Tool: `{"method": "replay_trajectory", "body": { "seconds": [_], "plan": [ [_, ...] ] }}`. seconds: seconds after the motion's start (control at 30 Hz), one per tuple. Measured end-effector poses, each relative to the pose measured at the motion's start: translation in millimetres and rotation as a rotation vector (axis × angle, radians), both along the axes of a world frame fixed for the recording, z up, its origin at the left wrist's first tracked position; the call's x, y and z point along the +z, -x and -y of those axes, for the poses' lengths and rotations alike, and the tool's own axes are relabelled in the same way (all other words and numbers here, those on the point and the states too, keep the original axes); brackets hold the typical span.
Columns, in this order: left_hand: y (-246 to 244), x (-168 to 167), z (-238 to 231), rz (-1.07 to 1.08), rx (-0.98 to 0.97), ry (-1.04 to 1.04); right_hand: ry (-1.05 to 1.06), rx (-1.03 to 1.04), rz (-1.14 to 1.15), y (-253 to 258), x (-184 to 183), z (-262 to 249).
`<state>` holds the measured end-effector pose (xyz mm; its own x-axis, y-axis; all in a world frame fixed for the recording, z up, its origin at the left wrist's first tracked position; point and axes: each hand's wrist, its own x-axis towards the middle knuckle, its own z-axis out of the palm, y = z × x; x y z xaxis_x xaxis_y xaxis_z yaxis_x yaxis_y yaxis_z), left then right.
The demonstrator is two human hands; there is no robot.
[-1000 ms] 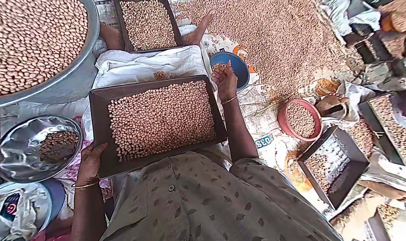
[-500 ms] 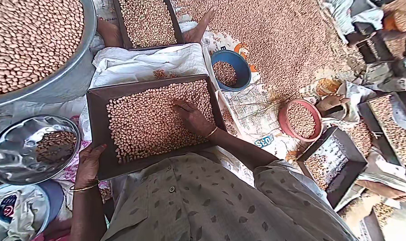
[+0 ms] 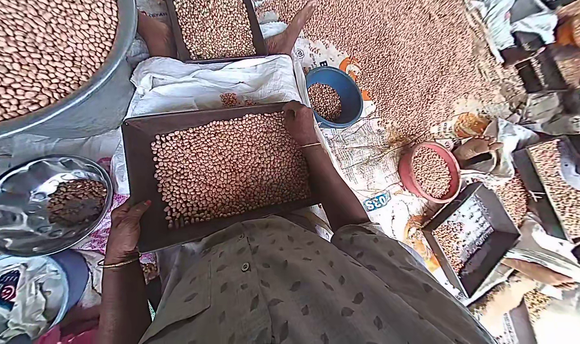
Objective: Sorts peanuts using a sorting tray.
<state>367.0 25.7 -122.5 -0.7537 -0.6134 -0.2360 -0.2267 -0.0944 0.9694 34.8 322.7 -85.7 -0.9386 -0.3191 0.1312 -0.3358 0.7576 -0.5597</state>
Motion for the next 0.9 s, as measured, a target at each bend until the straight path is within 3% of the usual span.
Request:
{"method": "replay_trajectory", "body": {
  "seconds": [0.17,0.3,0.37,0.5,0.57,0.73,0.83,0.9],
  "plan": [
    [-4,-6,3,0.021,-0.01,0.013,-0.122,0.249,-0.03,-6,-7,2],
    [-3,-4,2,0.018,-0.012,0.025,0.486,0.552,0.055,-11,-2,-9],
    [-4,-3,1,0.015,-0.01,0.029,0.566,0.433,0.029,-17,9,-22],
    [-4,-5,3,0.001,-0.017,0.011,0.251,0.001,-0.167,-36,9,-57],
    [-4,-7,4,0.0,-0.018,0.004,0.143,-0.127,-0.127,-51,3,-74],
    [-4,-8,6,0.001,-0.034,-0.011,0.192,-0.197,0.254,-82,-10,-102],
    [-7,-9,6,-0.021,-0.03,-0.042,0.028,-0.186,0.022,-95,4,-87],
    [-6,-12,7,-0.034,-0.042,-0.046,0.025,-0.117,-0.176,-103,14,-69]
  ]
}}
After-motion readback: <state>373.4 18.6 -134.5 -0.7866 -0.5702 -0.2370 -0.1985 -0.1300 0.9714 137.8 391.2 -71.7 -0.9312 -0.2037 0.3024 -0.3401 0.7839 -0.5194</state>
